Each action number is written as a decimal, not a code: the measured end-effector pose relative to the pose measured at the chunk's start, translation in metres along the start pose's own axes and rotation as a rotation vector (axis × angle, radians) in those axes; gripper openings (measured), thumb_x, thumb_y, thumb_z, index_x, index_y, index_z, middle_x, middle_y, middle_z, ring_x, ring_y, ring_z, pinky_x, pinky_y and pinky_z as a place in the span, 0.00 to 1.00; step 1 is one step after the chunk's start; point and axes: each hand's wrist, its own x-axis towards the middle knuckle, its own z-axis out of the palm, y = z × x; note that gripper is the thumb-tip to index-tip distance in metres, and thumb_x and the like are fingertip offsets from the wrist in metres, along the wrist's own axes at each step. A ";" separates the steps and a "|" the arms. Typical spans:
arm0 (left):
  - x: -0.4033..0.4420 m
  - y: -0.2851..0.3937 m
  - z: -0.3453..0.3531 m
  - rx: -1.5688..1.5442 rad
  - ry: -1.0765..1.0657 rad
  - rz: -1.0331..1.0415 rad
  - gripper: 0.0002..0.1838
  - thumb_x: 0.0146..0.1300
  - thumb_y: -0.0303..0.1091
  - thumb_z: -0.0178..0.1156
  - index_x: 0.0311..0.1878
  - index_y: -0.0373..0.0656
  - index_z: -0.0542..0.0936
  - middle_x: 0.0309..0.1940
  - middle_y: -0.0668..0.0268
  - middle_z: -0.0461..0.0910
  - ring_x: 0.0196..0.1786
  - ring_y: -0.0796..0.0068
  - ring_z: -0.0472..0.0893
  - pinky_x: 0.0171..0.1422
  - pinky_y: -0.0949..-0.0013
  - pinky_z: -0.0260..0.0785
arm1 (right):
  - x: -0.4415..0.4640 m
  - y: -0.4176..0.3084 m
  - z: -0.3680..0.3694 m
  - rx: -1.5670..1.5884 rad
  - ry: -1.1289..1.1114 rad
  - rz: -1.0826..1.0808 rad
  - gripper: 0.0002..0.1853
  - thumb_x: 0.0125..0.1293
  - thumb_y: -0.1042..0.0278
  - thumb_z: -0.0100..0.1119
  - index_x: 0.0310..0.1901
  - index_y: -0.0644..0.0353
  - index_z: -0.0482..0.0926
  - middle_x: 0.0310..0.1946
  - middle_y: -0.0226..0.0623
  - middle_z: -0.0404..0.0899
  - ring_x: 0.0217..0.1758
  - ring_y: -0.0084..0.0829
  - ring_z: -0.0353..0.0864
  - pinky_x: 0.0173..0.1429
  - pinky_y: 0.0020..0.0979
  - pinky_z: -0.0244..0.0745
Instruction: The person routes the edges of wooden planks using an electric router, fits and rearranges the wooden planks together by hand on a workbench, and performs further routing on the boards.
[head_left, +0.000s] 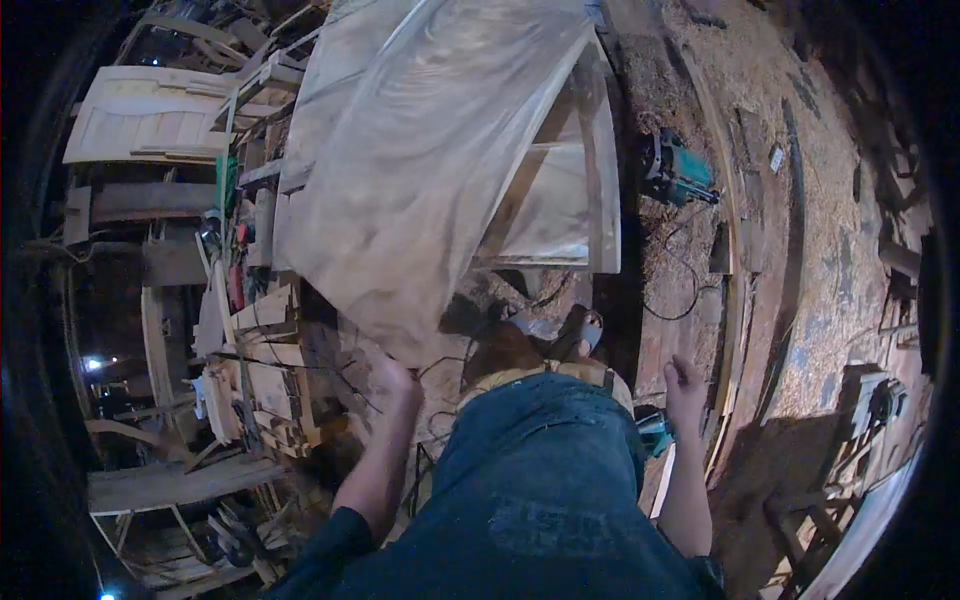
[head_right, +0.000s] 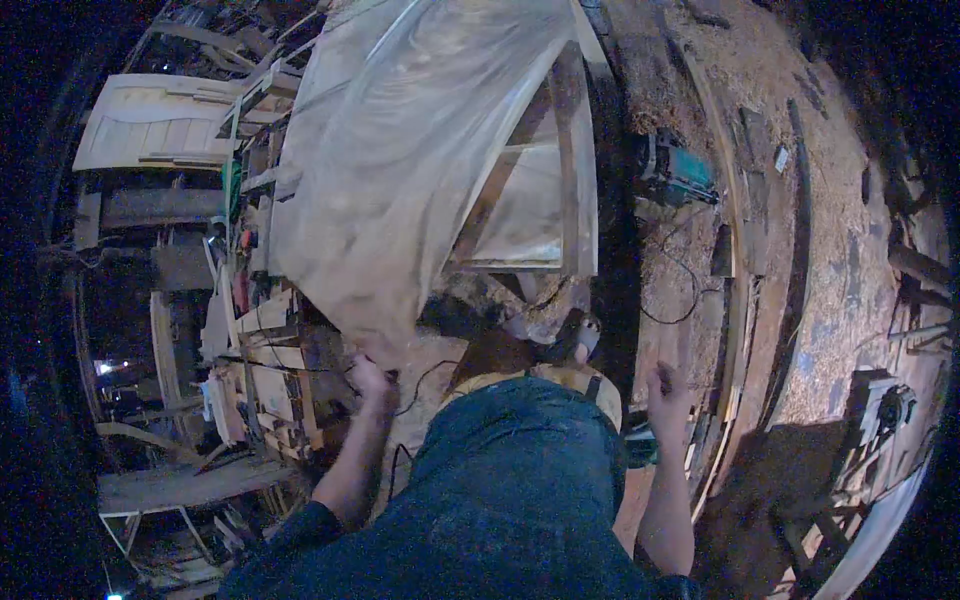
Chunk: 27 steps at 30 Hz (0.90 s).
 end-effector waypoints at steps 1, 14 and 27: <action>-0.022 -0.012 0.008 -0.017 0.016 -0.022 0.16 0.75 0.47 0.43 0.42 0.47 0.76 0.38 0.65 0.76 0.35 0.70 0.77 0.36 0.65 0.71 | 0.002 -0.008 0.004 -0.008 -0.015 -0.007 0.20 0.67 0.62 0.62 0.55 0.69 0.78 0.45 0.50 0.84 0.47 0.36 0.84 0.52 0.33 0.77; 0.077 0.113 -0.064 0.549 0.108 0.583 0.12 0.75 0.36 0.46 0.42 0.38 0.74 0.40 0.61 0.78 0.40 0.75 0.75 0.46 0.67 0.69 | -0.007 -0.133 0.122 -0.089 -0.514 -0.082 0.23 0.65 0.55 0.64 0.56 0.61 0.80 0.41 0.43 0.85 0.44 0.31 0.84 0.50 0.30 0.77; 0.222 0.150 0.013 0.770 0.163 0.851 0.16 0.75 0.39 0.46 0.47 0.33 0.73 0.39 0.48 0.77 0.44 0.49 0.75 0.51 0.54 0.65 | -0.013 -0.228 0.254 0.127 -0.703 0.050 0.31 0.63 0.47 0.64 0.57 0.67 0.76 0.45 0.46 0.84 0.53 0.38 0.81 0.62 0.36 0.70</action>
